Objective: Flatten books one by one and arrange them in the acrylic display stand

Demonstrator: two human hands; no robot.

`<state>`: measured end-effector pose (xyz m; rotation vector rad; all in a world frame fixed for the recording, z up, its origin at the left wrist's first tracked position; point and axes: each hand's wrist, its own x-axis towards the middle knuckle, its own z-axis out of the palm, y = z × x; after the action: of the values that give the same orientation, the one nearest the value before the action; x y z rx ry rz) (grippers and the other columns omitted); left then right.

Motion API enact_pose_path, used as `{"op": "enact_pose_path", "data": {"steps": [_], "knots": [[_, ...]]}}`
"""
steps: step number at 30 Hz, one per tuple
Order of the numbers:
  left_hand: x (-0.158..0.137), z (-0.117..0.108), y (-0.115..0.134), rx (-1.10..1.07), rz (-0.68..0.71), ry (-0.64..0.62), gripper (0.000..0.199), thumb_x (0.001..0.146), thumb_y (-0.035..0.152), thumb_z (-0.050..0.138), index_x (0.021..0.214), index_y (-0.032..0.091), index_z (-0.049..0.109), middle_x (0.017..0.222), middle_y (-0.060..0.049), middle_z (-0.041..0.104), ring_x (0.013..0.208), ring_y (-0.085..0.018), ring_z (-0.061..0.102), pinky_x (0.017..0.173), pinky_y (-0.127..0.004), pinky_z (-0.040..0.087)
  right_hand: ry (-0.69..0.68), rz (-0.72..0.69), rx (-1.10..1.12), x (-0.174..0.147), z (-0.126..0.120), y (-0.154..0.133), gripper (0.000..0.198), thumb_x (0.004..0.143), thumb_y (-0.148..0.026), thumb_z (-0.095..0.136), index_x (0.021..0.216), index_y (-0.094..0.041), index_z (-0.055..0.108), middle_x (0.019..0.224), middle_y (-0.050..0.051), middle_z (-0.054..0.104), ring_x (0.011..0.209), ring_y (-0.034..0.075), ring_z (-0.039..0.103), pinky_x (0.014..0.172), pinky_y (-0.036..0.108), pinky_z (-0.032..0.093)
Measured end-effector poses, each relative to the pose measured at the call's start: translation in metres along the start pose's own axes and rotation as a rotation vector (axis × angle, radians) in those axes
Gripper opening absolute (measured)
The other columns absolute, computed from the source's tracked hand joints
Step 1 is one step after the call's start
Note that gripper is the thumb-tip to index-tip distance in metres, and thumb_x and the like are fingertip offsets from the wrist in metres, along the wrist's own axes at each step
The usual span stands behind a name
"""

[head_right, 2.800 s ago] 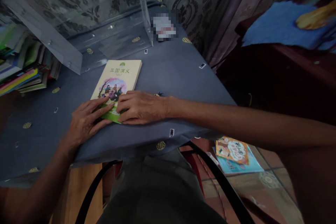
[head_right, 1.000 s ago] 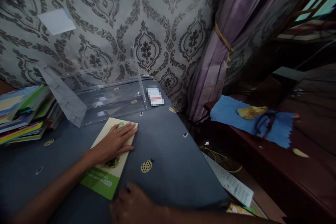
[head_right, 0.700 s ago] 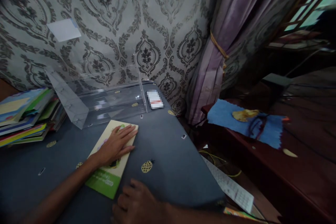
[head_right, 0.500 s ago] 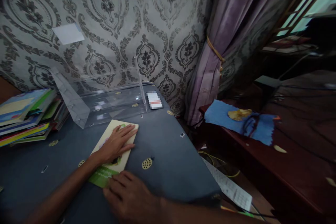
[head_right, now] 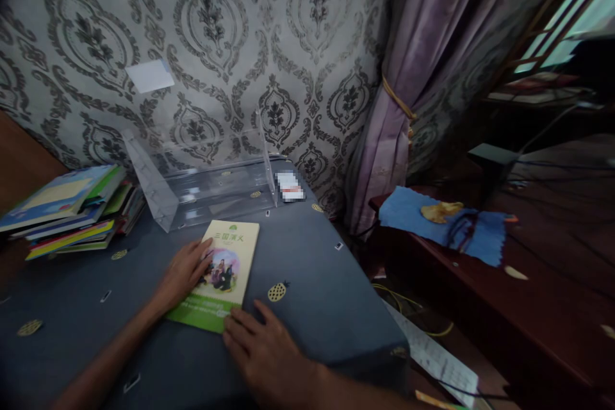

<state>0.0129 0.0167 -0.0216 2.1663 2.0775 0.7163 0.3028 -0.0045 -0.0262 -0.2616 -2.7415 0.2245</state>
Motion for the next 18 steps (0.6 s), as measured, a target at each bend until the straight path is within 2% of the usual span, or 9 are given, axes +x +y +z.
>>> {"op": "enact_pose_path", "data": {"steps": [3,7,10,15,18], "knots": [[-0.004,0.001,0.004,-0.197,-0.061,0.044,0.045,0.093,0.042,0.051,0.131,0.020,0.063,0.126,-0.012,0.067,0.118,-0.030,0.060,0.105,-0.047,0.046,0.067,0.015,-0.041,-0.014,0.001,0.010,0.035,0.099,-0.018,0.051,0.131,-0.014,0.063,0.134,0.013,0.067,0.133,0.027,0.056,0.110,0.054,0.046],[-0.001,0.003,0.011,-0.630,-0.245,0.062,0.053,0.084,0.049,0.062,0.126,0.018,0.064,0.124,-0.013,0.068,0.116,-0.030,0.062,0.102,-0.044,0.049,0.246,0.157,-0.094,-0.030,-0.005,0.024,0.024,0.097,-0.016,0.056,0.115,-0.021,0.071,0.120,0.007,0.075,0.122,0.022,0.065,0.107,0.044,0.050],[0.004,0.000,0.018,-0.904,-0.379,0.044,0.055,0.073,0.051,0.073,0.117,0.018,0.067,0.120,-0.013,0.070,0.117,-0.031,0.063,0.096,-0.039,0.052,0.335,0.203,-0.117,-0.033,-0.013,0.028,0.024,0.096,-0.014,0.056,0.110,-0.023,0.073,0.113,0.006,0.078,0.110,0.020,0.071,0.104,0.042,0.053],[0.011,-0.008,0.025,-1.125,-0.635,0.067,0.059,0.066,0.035,0.083,0.118,0.016,0.062,0.108,-0.012,0.071,0.101,-0.027,0.070,0.073,-0.031,0.058,0.398,0.234,-0.101,-0.029,-0.022,0.024,0.023,0.099,-0.015,0.050,0.102,-0.020,0.072,0.106,0.007,0.078,0.098,0.021,0.074,0.095,0.041,0.058],[0.011,-0.008,0.032,-1.262,-0.738,-0.013,0.050,0.071,0.024,0.080,0.116,0.016,0.061,0.096,-0.009,0.074,0.086,-0.024,0.073,0.065,-0.029,0.058,0.402,0.271,-0.067,-0.025,-0.023,0.022,0.020,0.099,-0.015,0.051,0.099,-0.020,0.070,0.101,0.007,0.078,0.096,0.021,0.073,0.087,0.038,0.060]]}}
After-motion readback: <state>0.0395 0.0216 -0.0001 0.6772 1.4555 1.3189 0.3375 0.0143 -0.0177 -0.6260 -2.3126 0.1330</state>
